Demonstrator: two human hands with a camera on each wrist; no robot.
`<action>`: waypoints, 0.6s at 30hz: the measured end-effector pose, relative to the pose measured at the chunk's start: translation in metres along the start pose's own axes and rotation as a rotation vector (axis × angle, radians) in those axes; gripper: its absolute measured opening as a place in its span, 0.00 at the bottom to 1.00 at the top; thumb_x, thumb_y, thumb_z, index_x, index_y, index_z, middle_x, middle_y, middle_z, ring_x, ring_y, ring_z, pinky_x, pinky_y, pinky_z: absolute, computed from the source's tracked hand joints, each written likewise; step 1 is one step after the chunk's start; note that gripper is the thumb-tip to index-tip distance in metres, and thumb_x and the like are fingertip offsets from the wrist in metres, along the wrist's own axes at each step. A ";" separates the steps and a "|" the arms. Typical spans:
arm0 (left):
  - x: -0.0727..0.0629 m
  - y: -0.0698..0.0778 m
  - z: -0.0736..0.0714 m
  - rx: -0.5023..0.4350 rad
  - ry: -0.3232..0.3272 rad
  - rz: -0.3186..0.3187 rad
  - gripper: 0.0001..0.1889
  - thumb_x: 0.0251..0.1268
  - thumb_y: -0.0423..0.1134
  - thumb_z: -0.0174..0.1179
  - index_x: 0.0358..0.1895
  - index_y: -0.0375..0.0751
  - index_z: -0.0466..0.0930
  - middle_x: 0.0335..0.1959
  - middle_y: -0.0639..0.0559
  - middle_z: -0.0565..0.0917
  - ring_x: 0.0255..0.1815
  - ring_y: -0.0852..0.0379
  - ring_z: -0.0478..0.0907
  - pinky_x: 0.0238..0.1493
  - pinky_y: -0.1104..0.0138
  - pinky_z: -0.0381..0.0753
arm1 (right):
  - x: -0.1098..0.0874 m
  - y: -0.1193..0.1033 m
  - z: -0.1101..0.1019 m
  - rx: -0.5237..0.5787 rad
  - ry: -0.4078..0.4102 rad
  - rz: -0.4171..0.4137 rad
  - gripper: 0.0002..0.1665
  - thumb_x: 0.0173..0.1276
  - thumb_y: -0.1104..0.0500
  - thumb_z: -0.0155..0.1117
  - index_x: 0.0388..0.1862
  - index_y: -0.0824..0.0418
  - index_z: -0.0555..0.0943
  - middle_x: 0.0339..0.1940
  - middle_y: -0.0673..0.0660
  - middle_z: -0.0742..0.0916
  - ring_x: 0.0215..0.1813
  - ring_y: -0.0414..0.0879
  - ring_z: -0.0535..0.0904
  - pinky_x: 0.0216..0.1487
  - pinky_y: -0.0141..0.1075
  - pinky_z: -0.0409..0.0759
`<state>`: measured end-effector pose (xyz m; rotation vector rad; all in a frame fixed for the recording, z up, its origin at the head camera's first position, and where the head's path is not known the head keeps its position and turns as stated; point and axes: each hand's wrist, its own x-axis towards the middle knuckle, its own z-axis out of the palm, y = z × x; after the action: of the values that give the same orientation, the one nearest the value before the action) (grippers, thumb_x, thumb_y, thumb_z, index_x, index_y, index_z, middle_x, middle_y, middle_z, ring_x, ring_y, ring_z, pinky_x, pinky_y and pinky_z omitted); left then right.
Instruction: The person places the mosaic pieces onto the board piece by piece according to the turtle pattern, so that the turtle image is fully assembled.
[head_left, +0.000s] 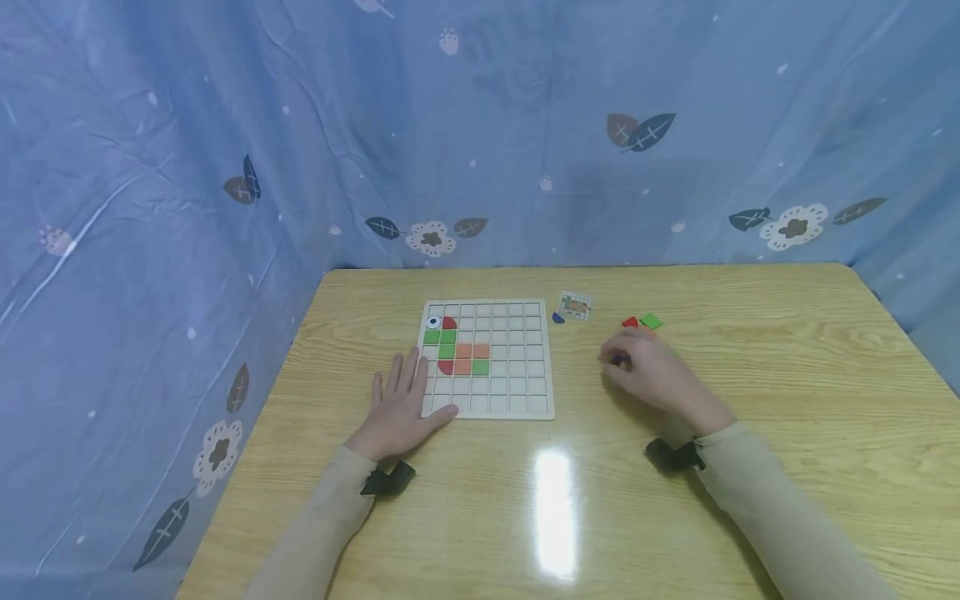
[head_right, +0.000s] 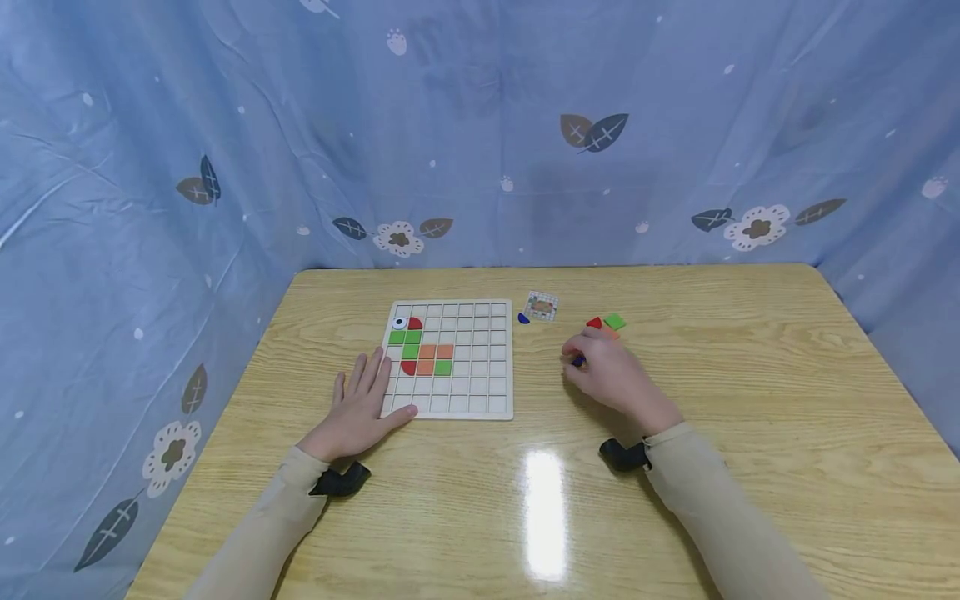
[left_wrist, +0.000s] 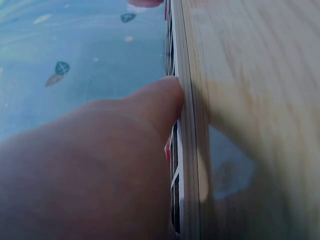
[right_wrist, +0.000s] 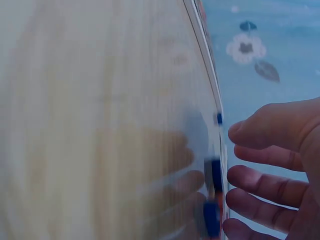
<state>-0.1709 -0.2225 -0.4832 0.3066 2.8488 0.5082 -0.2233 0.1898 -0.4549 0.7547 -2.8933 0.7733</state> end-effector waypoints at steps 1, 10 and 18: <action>0.000 0.000 0.000 0.002 -0.002 -0.001 0.57 0.72 0.74 0.48 0.86 0.40 0.32 0.88 0.45 0.29 0.87 0.39 0.23 0.79 0.33 0.27 | -0.001 0.003 -0.002 -0.013 0.006 0.002 0.09 0.67 0.66 0.69 0.45 0.63 0.88 0.42 0.58 0.87 0.40 0.47 0.76 0.40 0.40 0.78; -0.001 0.001 -0.001 -0.002 -0.003 0.000 0.56 0.73 0.73 0.48 0.86 0.39 0.33 0.87 0.44 0.28 0.87 0.39 0.23 0.79 0.33 0.27 | -0.007 0.022 -0.016 -0.065 -0.002 0.025 0.07 0.67 0.66 0.71 0.43 0.62 0.87 0.41 0.59 0.85 0.36 0.46 0.73 0.35 0.38 0.72; -0.001 0.002 -0.002 0.001 0.000 -0.001 0.57 0.72 0.74 0.48 0.86 0.39 0.33 0.88 0.44 0.29 0.87 0.39 0.23 0.80 0.33 0.27 | -0.008 0.024 -0.018 -0.097 -0.004 0.032 0.09 0.65 0.66 0.72 0.44 0.64 0.87 0.43 0.62 0.86 0.39 0.52 0.75 0.37 0.41 0.74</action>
<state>-0.1698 -0.2215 -0.4806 0.3052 2.8492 0.5071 -0.2284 0.2202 -0.4516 0.7016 -2.9287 0.6290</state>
